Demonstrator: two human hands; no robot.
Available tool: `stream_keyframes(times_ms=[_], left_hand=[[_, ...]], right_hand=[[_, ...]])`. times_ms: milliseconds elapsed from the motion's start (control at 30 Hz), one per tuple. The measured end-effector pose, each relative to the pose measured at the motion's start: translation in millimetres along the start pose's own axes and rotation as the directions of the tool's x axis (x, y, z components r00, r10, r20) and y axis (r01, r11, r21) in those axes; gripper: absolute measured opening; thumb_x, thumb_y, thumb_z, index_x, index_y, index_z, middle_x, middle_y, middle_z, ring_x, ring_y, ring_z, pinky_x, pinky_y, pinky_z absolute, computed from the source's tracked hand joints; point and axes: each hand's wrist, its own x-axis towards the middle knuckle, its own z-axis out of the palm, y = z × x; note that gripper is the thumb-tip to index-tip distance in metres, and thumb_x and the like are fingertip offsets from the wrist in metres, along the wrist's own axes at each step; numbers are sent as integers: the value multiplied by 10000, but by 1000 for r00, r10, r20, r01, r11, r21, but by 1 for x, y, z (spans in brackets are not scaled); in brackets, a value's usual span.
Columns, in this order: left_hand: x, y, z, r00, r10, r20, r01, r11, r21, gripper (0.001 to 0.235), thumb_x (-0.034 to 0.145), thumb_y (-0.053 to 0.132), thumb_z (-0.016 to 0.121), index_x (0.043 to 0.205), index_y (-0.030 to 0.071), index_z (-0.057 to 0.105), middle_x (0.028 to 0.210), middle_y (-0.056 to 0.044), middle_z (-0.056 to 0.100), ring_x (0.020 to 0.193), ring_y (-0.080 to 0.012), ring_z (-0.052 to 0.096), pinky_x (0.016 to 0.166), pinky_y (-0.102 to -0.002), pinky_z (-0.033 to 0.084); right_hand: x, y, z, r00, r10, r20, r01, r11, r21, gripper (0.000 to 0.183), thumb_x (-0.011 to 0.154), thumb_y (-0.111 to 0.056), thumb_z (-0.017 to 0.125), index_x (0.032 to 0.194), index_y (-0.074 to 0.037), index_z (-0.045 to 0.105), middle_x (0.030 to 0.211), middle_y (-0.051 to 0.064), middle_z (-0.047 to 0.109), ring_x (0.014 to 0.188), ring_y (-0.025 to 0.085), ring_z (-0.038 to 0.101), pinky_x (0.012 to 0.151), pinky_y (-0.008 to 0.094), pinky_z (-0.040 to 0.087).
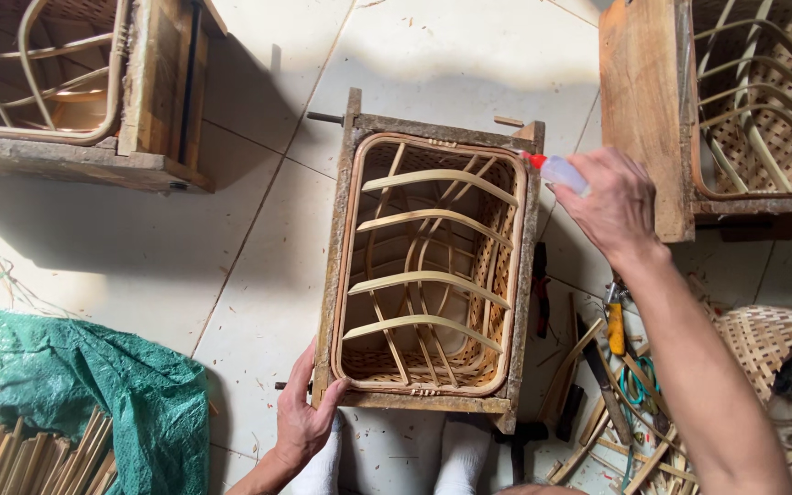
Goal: The person assembles a rectangular bamboo basket frame by inserting curved bamboo strips into a wooden mold, tapping them into place with a hammer, applying glue along the joints, and trimming excess material with pliers. The person repeats these steps for multiple strips to form the basket's side structure.
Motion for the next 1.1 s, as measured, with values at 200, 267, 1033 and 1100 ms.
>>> stream_keyframes(times_ms=[200,267,1033,1100], left_hand=[[-2,-6,0,1000,12,14,-13,998,58,686,858,220,747,1466,24,496,1410,-206,612,1272,-310,631,1046,-420,503],[-2,-11,1,1000,-2,11,1,997,78,696,857,230,738,1473,23,487,1402,-206,611,1250,-303,642,1038,-415,516],[-1,-4,-2,999,17,30,-20,994,108,632,886,218,709,1445,2,510,1330,-198,665,1172,-286,691,987,-387,545],[-1,-4,-2,999,30,26,-33,993,112,622,892,215,706,1444,2,513,1335,-201,663,1175,-286,690,988,-386,545]], right_hand=[[-92,-43,9,855,287,431,-458,30,888,456,908,-407,742,1060,16,666,878,90,736,700,132,724,661,250,632],[-107,-60,19,789,344,509,-508,-101,855,455,915,-425,718,1071,-1,668,824,60,698,651,95,678,604,233,592],[-115,-75,29,700,480,529,-553,-106,827,474,915,-462,619,932,6,696,671,56,671,495,97,634,447,225,533],[-135,-85,25,740,452,499,-516,-95,851,486,932,-466,598,935,12,687,670,62,672,480,101,635,429,231,541]])
